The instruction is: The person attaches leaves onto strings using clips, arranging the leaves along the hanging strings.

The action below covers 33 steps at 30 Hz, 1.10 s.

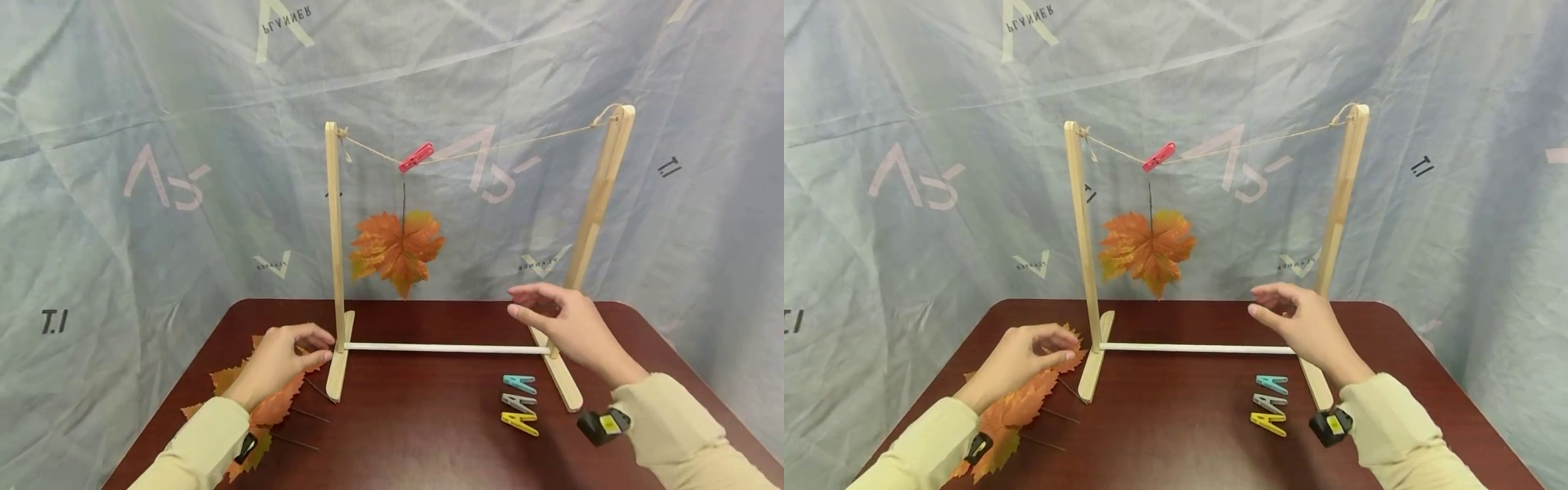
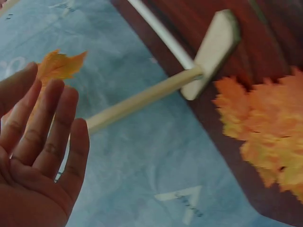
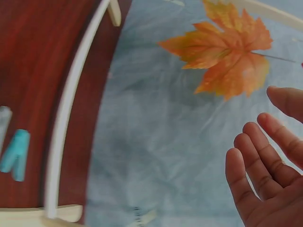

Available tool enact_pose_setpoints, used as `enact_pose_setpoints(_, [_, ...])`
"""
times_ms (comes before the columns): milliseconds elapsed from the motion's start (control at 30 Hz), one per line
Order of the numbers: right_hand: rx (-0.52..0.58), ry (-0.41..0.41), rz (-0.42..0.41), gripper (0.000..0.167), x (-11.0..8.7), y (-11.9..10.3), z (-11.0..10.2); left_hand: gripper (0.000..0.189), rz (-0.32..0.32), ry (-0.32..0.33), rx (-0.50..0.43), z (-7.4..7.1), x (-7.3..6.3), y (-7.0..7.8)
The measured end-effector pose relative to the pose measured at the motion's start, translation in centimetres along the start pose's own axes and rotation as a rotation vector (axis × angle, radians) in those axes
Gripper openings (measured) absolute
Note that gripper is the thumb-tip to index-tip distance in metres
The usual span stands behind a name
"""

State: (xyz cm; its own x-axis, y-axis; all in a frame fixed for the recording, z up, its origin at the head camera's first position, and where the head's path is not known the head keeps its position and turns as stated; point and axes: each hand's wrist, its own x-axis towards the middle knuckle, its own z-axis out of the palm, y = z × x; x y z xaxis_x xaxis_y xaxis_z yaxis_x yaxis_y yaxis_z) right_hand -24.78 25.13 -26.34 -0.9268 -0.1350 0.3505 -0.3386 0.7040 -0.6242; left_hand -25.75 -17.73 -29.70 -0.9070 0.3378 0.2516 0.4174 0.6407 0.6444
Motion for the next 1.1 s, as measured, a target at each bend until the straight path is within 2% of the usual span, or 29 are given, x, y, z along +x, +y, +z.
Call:
enact_pose_setpoints(300, [0.024,-0.043,0.091,0.037,-3.3,4.1,2.3,0.019,-0.051,-0.125,0.052,0.3,-2.9,-3.5])
enact_pose_setpoints(500, [0.019,-0.069,0.114,0.031,-5.0,6.2,4.0,0.02,-0.081,-0.2,0.057,1.0,-4.4,-6.0])
enact_pose_setpoints(633, [-0.009,-0.129,0.126,0.03,-5.9,7.4,5.1,0.021,-0.061,-0.252,0.068,1.6,-5.2,-7.3])
enact_pose_setpoints(867, [-0.037,-0.243,0.183,0.029,-7.3,9.5,6.4,0.018,0.001,-0.321,0.101,2.5,-5.8,-8.7])
enact_pose_setpoints(1100, [-0.025,-0.305,0.178,0.027,-8.3,11.1,7.3,0.017,-0.063,-0.404,0.086,3.2,-5.9,-9.2])
